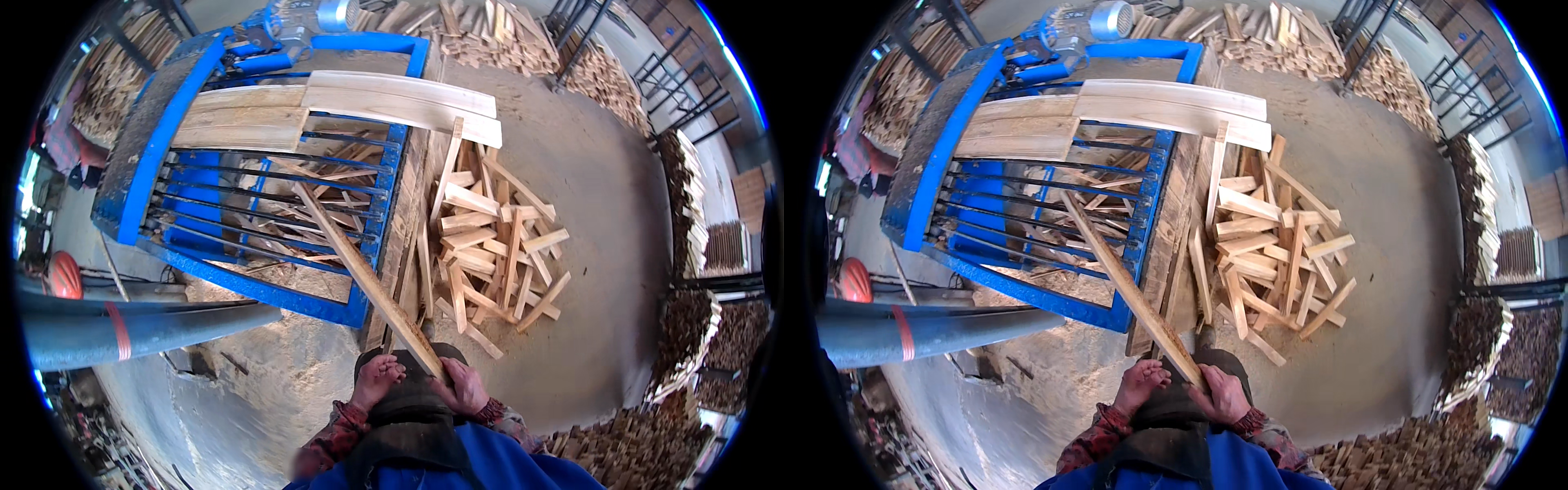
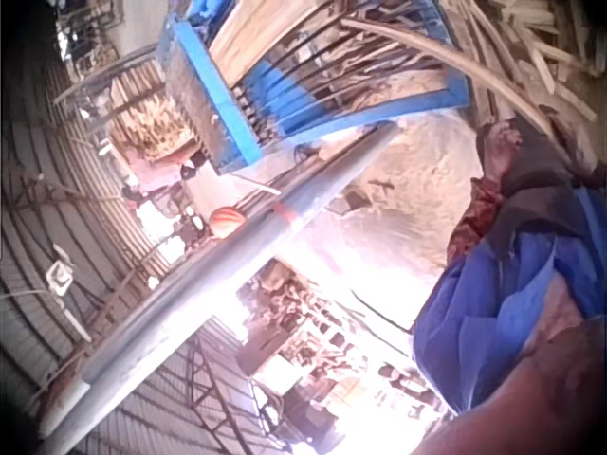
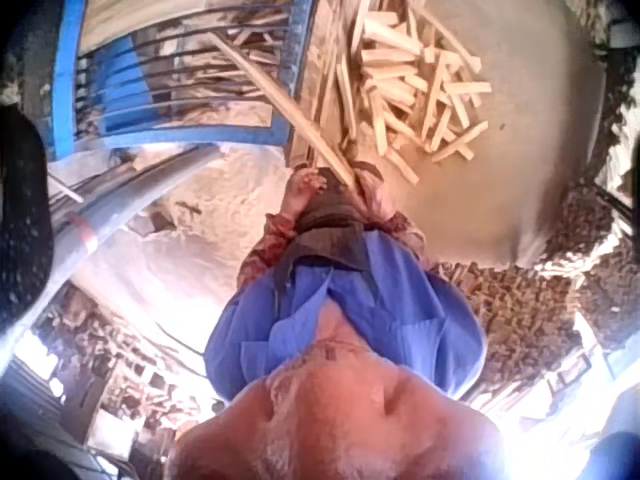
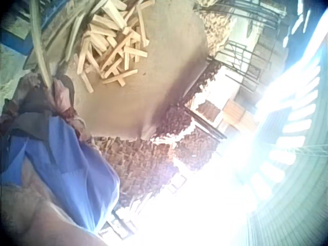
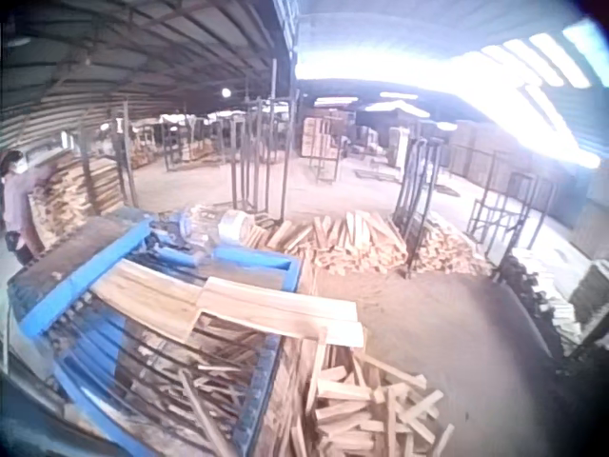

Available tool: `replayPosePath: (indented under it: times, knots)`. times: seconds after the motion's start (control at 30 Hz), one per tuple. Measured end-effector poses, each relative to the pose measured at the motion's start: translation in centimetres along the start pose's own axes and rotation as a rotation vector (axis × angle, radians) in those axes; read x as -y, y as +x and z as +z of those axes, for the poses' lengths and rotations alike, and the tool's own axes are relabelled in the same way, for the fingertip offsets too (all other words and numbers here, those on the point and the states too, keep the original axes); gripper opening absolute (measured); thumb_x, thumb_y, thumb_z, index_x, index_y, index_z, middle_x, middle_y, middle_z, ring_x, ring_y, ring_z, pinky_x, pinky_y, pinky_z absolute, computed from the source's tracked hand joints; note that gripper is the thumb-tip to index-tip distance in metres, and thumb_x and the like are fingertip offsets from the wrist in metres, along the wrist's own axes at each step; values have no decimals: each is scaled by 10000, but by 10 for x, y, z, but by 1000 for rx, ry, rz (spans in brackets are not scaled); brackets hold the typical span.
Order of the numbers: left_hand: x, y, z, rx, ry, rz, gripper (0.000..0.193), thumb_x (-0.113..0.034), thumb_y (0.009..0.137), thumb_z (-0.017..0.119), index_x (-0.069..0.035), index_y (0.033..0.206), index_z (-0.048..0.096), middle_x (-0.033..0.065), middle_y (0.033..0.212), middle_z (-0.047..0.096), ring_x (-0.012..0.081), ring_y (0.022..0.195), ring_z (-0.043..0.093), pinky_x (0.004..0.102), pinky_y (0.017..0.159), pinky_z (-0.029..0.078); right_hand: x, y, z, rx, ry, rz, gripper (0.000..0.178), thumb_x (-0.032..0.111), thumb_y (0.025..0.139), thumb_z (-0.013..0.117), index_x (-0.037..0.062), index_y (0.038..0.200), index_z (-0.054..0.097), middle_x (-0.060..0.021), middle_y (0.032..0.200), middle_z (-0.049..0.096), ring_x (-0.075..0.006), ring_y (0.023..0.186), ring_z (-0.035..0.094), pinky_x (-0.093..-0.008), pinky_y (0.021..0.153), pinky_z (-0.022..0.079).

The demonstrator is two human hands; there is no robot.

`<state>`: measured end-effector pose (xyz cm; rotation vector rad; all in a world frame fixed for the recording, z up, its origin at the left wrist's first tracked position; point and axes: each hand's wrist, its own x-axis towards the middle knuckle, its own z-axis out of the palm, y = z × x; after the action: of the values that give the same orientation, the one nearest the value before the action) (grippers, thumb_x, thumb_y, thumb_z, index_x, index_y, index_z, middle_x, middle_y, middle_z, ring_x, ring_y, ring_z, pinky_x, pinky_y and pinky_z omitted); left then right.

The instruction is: The person picks up wooden planks and offcuts from a pile on the floor and a blue metal rack, then places them into a black wheelbarrow. The person handles the wood by hand, moving pieces individually or in small groups to clear the workspace and fill the wheelbarrow.

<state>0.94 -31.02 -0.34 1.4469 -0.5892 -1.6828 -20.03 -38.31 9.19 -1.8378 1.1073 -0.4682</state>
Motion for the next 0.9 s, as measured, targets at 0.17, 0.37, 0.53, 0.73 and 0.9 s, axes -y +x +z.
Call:
replayPosePath:
  times: [0.17, 0.37, 0.53, 0.73, 0.9]
  knots:
    - [-4, -2, -41, 132, -4, -48, 305, -113, 918, 617, 36, 1161, 509, 134, 965, 677, 177, 855, 667, 285, 740, 543, 23, 2, 43, -122, 25, 124, 392, 187, 802, 684, -46, 1097, 573, -231, 864, 626, -387, 769, 637, -408, 661, 504]
    - [-1, -12, -89, 159, -63, -104, 312, -95, 884, 666, 16, 1140, 526, 99, 929, 666, 163, 824, 661, 273, 714, 538, 49, 15, 87, -206, 112, 282, 357, 194, 821, 681, -34, 1081, 589, -212, 847, 633, -358, 752, 646, -389, 655, 510]
    - [-4, -26, -122, 121, -68, -148, 292, -94, 886, 662, 15, 1123, 531, 102, 928, 666, 160, 805, 657, 269, 708, 538, 64, 14, 101, -297, 157, 401, 355, 218, 844, 679, -30, 1088, 606, -183, 788, 637, -254, 701, 648, -359, 640, 499]
    - [2, -33, -138, 47, 4, -168, 284, -108, 921, 606, 49, 1139, 515, 155, 960, 663, 200, 823, 663, 297, 719, 552, 56, 1, 79, -446, 227, 522, 312, 196, 861, 660, -39, 1062, 616, -85, 716, 613, -106, 683, 555, -294, 620, 478]
    - [9, -47, -130, -10, 15, -152, 284, -121, 927, 598, 55, 1134, 515, 165, 959, 659, 206, 819, 664, 301, 715, 555, 18, -18, 71, -522, 409, 612, 297, 179, 867, 645, -38, 1068, 618, -42, 721, 587, -83, 701, 509, -274, 622, 458]
